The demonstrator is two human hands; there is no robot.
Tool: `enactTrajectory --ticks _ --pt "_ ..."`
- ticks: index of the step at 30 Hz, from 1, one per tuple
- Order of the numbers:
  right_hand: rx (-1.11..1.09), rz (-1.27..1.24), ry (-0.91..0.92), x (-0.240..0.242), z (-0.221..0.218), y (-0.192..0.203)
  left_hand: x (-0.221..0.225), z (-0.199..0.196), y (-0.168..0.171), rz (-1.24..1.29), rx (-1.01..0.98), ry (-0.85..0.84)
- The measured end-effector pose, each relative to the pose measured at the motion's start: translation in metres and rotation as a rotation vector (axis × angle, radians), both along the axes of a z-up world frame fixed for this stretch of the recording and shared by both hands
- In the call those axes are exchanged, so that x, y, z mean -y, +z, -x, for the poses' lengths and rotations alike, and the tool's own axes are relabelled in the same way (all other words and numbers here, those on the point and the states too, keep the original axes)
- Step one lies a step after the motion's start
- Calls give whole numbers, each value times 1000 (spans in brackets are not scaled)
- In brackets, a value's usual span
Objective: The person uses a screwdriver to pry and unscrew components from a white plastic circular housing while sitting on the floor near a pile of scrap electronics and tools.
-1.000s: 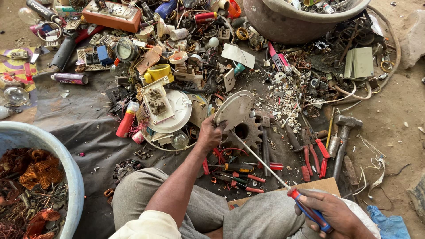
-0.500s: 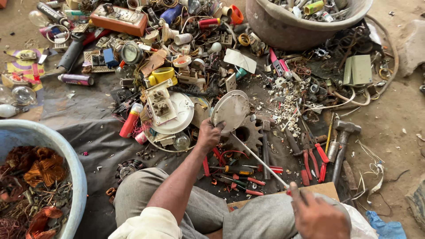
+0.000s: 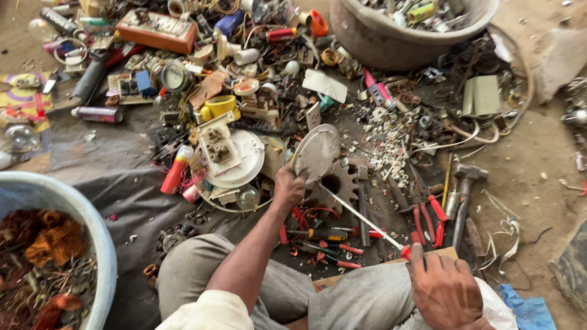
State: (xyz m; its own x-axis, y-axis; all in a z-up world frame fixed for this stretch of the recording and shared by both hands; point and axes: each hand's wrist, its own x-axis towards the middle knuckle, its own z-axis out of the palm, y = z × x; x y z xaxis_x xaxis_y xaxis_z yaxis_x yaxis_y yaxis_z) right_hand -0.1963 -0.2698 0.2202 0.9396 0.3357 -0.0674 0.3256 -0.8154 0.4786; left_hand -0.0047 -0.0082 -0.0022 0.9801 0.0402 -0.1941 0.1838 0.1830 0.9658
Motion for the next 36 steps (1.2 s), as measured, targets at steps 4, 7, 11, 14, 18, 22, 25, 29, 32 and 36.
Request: enactTrajectory --ticks 4,7,11,14,18,22,25,29,32,36 --pt "-350 -367 -553 0 -16 13 -3 0 -1 9 -106 4" --pt "-716 -1247 -986 27 -29 8 -1 -3 -5 64 -216 -32" --pt "-749 -1664 -1341 43 -23 -18 -1 -6 -9 85 -144 -25" --pt "-981 -1569 -1431 59 -27 -28 -2 -3 -2 -13 -170 -61" --pt "-882 -1070 -1225 48 -42 -14 -3 -5 8 9 -253 -59" --pt "-23 -95 -134 10 -18 10 4 -1 -7 -71 -75 -98" --pt "-96 84 -205 -4 -32 24 2 0 -29 -82 198 -7" --pt "-389 -9 -671 -1 -55 25 5 -8 -23 -71 -90 -31" --pt "-423 -78 -560 17 -53 10 5 -3 -3 -58 -281 -48" --pt "-210 19 -232 20 -25 -15 6 -1 8 -93 -240 -54"
